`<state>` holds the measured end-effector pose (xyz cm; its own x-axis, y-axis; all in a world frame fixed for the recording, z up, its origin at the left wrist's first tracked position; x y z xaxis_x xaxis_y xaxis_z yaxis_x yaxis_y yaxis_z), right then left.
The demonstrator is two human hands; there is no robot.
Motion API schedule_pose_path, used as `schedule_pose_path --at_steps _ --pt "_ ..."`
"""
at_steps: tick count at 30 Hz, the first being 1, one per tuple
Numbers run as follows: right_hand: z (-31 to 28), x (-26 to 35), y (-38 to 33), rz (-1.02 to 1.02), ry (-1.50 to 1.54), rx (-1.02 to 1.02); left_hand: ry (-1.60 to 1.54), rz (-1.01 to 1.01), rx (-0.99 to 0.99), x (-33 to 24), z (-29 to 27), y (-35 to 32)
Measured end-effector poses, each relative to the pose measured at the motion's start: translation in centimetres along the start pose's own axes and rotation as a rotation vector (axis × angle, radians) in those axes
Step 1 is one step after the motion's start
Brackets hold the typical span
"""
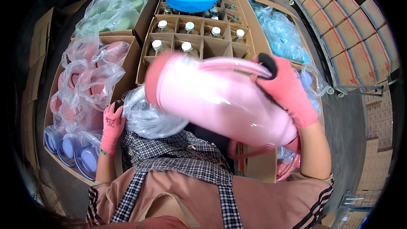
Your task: The person assembles and packs thermos flasks by inserting a metal liner into the plastic body, screwing on the lid, and placing the unit into a plastic bag. They repeat this process for multiple pink and purple thermoses, then place the packaged items into a cardboard box.
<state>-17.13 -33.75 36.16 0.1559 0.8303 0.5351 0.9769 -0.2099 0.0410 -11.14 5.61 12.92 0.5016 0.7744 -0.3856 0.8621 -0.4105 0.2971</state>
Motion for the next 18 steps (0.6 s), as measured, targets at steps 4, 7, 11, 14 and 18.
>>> schedule_pose_path --at_steps 4,7,11,14,18 --pt "4.1 -0.5 0.8 0.075 0.517 -0.201 0.061 0.135 0.102 -2.9 -2.2 0.7" --pt "12.0 0.5 1.1 -0.011 0.709 -0.322 -0.113 -0.109 0.031 -2.0 -3.3 2.2" --pt "20.9 -0.4 -1.8 0.007 0.756 -0.212 -0.397 -0.158 -0.222 -2.4 -6.1 2.5" --pt "22.8 -2.6 -5.0 0.140 0.741 -0.027 -0.503 0.012 -0.299 -5.7 -6.7 2.4" --pt "23.1 -3.4 -8.9 0.100 0.626 0.098 -0.252 0.344 0.185 -9.7 -4.2 3.0"
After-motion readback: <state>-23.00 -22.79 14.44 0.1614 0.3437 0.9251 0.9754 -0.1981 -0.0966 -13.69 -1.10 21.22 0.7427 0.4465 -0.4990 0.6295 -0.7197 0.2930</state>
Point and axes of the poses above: each hand's wrist, its own y-axis towards the middle knuckle, its own z-axis out of the palm, x = y × z, the point moved 2 cm from there along y, towards the middle knuckle, and after that the axes turned 10 degrees about -y, right-handed, at the moved point
